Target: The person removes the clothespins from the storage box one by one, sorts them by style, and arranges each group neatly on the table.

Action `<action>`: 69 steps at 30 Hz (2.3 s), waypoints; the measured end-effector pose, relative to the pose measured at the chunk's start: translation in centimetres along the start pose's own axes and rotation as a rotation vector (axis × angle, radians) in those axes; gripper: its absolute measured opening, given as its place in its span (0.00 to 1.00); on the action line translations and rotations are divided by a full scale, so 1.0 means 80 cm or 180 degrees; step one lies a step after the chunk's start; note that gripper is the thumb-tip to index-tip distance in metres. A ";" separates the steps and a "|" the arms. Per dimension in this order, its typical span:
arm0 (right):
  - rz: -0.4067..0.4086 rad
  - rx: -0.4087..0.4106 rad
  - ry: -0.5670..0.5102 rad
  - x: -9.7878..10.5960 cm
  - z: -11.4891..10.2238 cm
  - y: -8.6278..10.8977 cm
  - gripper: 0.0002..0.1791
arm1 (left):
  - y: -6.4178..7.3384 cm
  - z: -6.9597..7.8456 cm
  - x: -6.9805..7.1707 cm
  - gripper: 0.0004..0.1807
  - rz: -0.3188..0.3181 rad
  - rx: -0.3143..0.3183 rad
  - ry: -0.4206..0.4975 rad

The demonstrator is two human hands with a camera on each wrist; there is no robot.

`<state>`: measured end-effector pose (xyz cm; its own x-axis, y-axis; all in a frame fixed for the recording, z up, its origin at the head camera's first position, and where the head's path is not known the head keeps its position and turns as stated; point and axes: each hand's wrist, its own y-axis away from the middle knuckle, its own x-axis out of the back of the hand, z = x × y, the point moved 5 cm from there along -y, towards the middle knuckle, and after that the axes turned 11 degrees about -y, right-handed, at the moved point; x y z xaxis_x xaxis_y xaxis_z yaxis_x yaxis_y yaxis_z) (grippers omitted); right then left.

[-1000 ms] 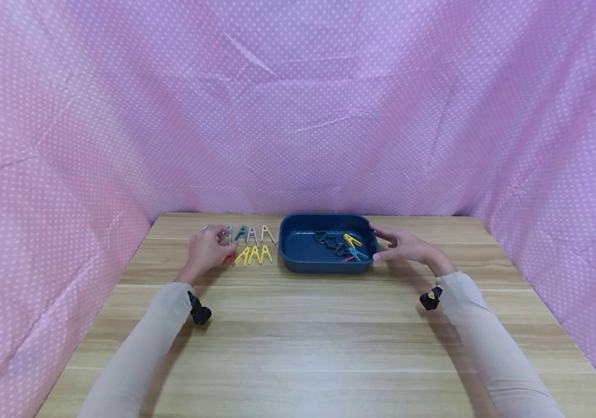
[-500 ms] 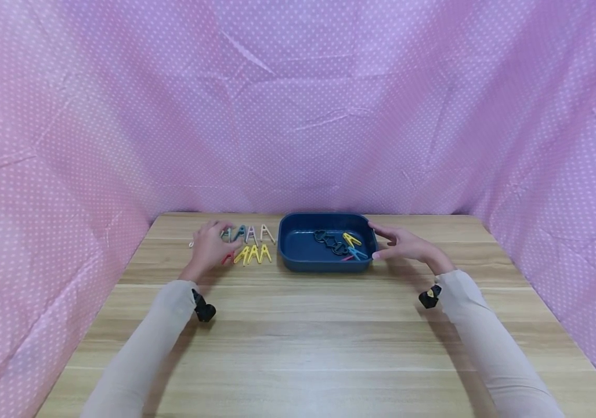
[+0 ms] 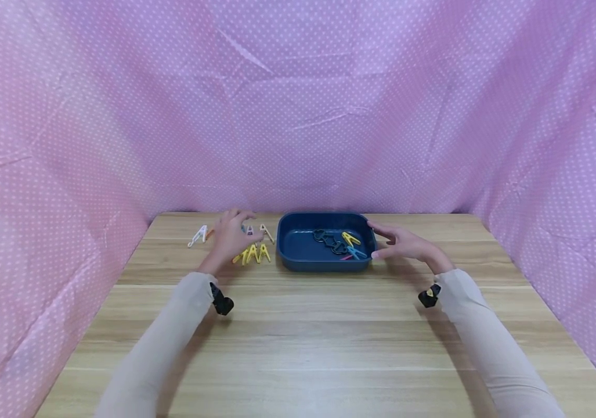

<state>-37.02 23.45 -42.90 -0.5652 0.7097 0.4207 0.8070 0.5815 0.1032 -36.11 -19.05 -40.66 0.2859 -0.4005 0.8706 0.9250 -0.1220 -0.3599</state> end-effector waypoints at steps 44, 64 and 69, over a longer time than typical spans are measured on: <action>-0.0049 0.0056 -0.0030 0.000 0.005 -0.001 0.52 | -0.055 0.220 -0.147 0.31 -0.0821 -0.0691 -0.0238; -0.0032 0.0044 -0.0014 -0.001 0.004 0.000 0.51 | -0.061 0.232 -0.171 0.32 -0.1106 -0.0610 -0.0425; -0.0010 -0.0012 -0.0033 0.000 0.004 0.000 0.52 | -0.063 0.234 -0.174 0.32 -0.1179 -0.0603 -0.0431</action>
<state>-37.05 23.57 -43.21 -0.5695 0.7119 0.4110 0.8057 0.5824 0.1078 -40.03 4.09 -44.70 -0.0146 -0.1771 0.9841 0.9126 -0.4046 -0.0593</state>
